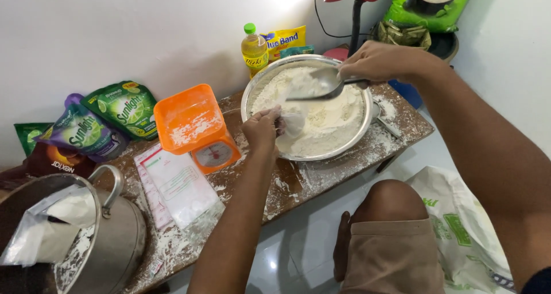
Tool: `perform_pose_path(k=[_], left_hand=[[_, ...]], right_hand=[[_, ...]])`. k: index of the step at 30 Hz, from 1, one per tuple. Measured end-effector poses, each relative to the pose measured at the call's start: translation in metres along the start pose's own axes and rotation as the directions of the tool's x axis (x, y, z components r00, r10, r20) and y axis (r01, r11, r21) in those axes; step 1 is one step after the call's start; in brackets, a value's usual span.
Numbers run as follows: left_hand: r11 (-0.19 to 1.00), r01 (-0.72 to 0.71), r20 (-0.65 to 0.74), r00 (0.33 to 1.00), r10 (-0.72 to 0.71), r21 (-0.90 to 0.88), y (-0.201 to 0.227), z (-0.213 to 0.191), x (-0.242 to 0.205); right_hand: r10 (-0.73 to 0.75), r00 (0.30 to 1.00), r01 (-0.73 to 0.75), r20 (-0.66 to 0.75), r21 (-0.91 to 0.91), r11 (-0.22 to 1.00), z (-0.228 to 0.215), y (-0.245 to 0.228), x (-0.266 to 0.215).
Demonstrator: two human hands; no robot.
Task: Scooping flour from a large bowl into small plastic bags, weighing them on a scale, and placing them into a metal pot.
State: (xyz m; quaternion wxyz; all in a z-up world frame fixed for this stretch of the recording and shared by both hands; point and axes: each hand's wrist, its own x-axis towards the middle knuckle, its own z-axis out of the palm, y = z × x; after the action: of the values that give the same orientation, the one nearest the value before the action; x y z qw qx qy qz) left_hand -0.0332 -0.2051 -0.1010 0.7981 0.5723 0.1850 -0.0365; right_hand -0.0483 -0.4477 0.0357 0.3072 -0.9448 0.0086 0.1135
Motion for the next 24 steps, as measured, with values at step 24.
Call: perform_pose_path(k=[24], left_hand=[[0.988, -0.144, 0.047, 0.989, 0.142, 0.05, 0.015, 0.005, -0.017]], right_hand=[[0.101, 0.985, 0.063, 0.139, -0.839, 0.541, 0.019, -0.125, 0.025]])
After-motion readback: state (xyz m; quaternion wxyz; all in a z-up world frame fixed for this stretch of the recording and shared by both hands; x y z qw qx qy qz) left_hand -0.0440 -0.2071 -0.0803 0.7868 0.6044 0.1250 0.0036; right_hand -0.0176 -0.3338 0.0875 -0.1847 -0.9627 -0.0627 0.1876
